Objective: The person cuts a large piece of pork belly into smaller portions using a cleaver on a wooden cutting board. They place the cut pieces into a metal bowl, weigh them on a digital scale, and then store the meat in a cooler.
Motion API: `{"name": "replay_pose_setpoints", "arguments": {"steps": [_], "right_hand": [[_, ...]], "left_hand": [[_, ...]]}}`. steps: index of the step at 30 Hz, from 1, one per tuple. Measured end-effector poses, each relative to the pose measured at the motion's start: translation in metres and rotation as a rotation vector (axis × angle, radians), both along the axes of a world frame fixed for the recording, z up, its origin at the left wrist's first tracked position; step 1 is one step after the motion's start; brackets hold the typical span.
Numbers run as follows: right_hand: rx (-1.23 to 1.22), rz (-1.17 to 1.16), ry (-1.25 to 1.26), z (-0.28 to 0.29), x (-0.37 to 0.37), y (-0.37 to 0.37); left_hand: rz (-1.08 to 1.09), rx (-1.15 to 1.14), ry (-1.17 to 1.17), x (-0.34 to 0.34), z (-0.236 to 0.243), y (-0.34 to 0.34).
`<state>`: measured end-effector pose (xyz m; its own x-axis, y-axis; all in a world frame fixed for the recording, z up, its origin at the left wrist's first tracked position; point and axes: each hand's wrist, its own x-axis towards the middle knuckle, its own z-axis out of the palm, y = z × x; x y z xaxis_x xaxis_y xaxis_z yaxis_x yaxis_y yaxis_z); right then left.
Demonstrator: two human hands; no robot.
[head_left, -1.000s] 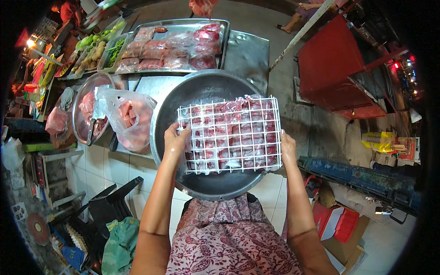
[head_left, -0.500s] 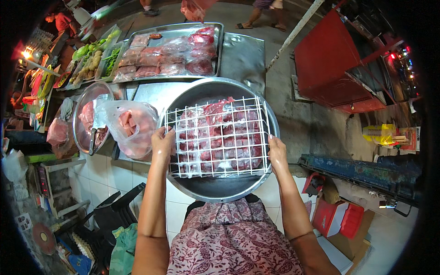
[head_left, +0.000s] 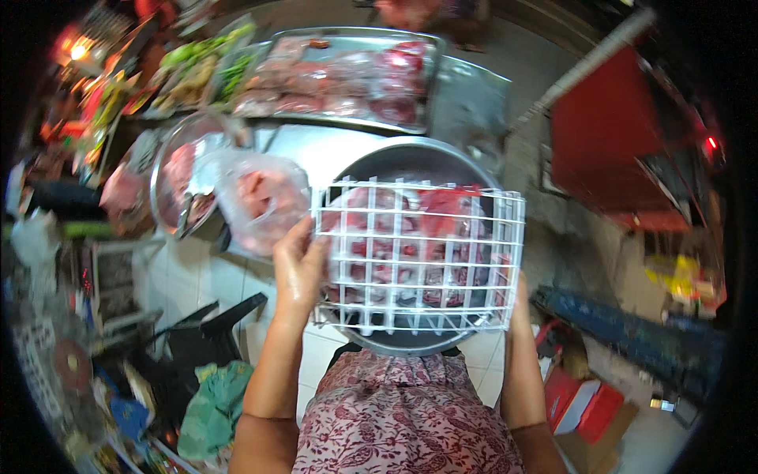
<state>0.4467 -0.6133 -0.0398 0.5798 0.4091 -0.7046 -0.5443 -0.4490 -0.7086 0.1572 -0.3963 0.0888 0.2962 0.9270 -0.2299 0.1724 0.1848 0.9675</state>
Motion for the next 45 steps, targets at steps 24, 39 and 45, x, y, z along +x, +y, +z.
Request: {"name": "replay_pose_setpoints", "arguments": {"steps": [24, 39, 45], "right_hand": [[0.95, 0.173, 0.386, 0.121, 0.047, 0.017], [0.988, 0.386, 0.007, 0.292, 0.039, 0.025], [0.681, 0.549, -0.281, 0.327, 0.014, 0.027]], "left_hand": [[0.023, 0.147, -0.044, 0.018, 0.027, 0.043], [0.056, -0.066, -0.255, 0.016, 0.032, 0.001], [-0.154, -0.43, -0.51, 0.041, -0.044, -0.009]]}}
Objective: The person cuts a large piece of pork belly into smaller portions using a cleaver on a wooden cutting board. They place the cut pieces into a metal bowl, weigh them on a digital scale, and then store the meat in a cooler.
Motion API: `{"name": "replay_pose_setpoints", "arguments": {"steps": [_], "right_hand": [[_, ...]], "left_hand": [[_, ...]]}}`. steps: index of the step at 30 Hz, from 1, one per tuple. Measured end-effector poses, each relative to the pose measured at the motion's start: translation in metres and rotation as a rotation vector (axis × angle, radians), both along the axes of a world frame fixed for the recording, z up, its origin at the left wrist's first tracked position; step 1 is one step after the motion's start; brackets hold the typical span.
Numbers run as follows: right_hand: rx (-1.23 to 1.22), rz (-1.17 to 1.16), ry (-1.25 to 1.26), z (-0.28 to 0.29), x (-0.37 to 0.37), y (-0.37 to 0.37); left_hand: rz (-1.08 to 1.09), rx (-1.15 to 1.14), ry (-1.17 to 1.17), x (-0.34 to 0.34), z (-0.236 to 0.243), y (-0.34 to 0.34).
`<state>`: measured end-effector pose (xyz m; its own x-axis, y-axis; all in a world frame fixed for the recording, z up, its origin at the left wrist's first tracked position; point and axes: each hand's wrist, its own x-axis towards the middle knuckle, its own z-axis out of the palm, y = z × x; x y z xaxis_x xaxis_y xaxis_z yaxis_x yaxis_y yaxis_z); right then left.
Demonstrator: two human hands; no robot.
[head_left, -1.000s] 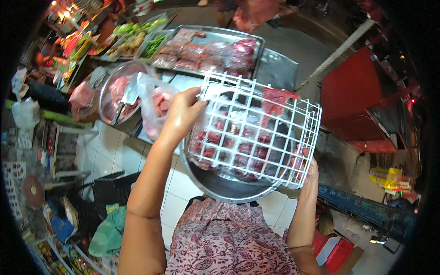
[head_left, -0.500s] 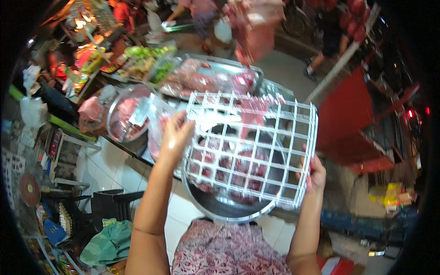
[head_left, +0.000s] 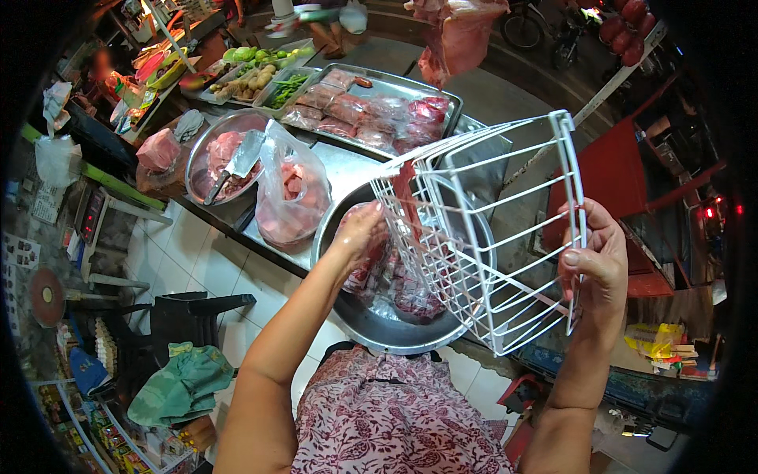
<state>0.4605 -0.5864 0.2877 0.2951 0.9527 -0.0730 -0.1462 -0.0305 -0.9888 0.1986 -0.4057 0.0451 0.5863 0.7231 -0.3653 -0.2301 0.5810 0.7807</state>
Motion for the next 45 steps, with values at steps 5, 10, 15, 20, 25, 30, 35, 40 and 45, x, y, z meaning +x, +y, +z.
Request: {"name": "replay_pose_setpoints", "arguments": {"steps": [5, 10, 15, 20, 25, 30, 35, 40, 45], "right_hand": [[-0.134, 0.16, -0.293, 0.007, -0.017, 0.011], [0.013, 0.458, -0.764, -0.032, -0.055, 0.0], [0.146, 0.698, -1.04, -0.066, -0.082, -0.023], [0.155, 0.841, -1.154, -0.079, -0.094, -0.035], [0.261, 0.759, -1.149, -0.111, -0.101, -0.046], [0.211, 0.825, -1.191, -0.145, -0.098, -0.057], [0.225, 0.796, -1.254, -0.162, -0.096, -0.065], [0.266, 0.767, -1.266, -0.182, -0.093, -0.069], [0.19, 0.86, -1.315, -0.184, -0.085, -0.061]], "left_hand": [[0.043, -0.314, -0.246, 0.012, -0.005, -0.026], [0.131, -0.357, 0.074, -0.005, 0.029, -0.051], [0.06, -0.452, 0.039, -0.023, -0.01, -0.081], [0.08, -0.51, -0.022, -0.032, -0.055, -0.105], [0.064, -0.422, 0.101, -0.025, -0.067, -0.107], [0.042, -0.356, 0.049, -0.024, -0.079, -0.112], [0.148, -0.421, 0.12, -0.013, -0.095, -0.117], [-0.014, -0.393, 0.097, -0.015, -0.1, -0.102], [-0.047, -0.421, -0.056, -0.008, -0.103, -0.09]]}}
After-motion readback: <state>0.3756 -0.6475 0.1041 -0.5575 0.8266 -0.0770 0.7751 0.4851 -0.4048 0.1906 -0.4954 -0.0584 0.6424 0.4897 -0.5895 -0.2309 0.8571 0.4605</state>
